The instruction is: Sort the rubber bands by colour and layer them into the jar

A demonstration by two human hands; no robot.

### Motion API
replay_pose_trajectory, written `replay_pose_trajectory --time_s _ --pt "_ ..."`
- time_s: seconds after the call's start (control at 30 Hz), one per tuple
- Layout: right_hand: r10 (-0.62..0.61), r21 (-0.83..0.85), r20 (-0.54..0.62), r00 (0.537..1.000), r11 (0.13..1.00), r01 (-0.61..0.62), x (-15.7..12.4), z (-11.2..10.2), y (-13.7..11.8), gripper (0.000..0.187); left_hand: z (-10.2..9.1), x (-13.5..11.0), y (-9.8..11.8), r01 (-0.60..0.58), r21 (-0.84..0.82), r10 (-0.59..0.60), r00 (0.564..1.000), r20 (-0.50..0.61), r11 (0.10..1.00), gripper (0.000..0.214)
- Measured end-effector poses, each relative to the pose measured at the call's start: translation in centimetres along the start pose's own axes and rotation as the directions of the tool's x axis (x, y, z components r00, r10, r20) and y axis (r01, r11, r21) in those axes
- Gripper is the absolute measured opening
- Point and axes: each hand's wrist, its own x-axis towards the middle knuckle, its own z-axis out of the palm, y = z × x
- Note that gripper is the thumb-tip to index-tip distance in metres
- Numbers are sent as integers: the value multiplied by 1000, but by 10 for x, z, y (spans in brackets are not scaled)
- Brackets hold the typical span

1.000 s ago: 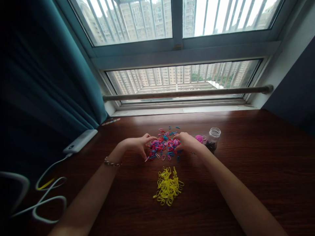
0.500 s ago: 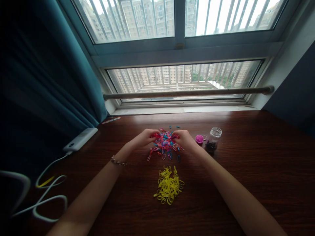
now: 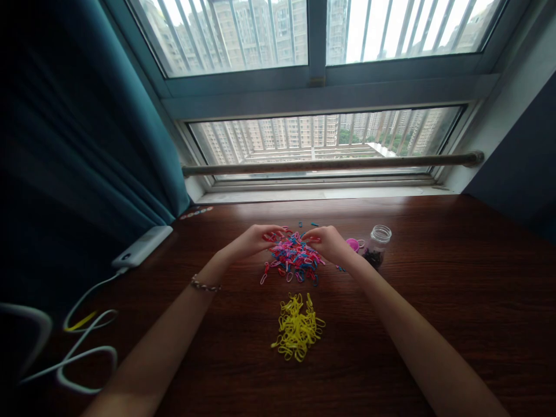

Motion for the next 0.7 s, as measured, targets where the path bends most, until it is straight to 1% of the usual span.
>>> replay_pose_trajectory --time_s 0.07,0.13,0.17,0.23,0.3,0.4,0.47,0.53,0.6,0.7 --pt "-107 -34 77 991 993 110 -2 12 -2 19 5 0 -1 -50 57 48 998 48 997 37" --pt "-216 -97 146 966 968 231 -5 28 -3 22 12 2 -6 -67 123 54 993 110 990 39" --pt "-248 -139 170 954 952 273 -6 36 -2 23 17 2 -9 -60 149 41 991 129 987 41" --pt "-263 -211 191 946 930 302 -8 47 3 25 24 3 -17 -32 186 7 991 134 982 37" --pt "-242 -241 194 951 928 285 -8 50 10 20 28 4 -24 -11 203 -13 993 117 979 26" --pt "-174 -239 132 976 950 202 -5 43 23 16 27 3 -29 19 203 -38 995 88 979 10" --pt "-113 -223 50 992 967 121 -3 34 30 17 23 2 -29 64 192 -73 997 39 979 10" --pt "-63 -191 -29 998 980 56 -1 25 35 17 18 1 -27 96 177 -93 995 -24 980 13" --pt "-33 -143 -99 995 990 19 1 16 36 16 14 1 -27 94 168 -82 993 -79 981 15" --pt "18 -48 -171 985 999 -26 2 5 34 13 7 2 -29 83 153 -65 991 -120 985 18"
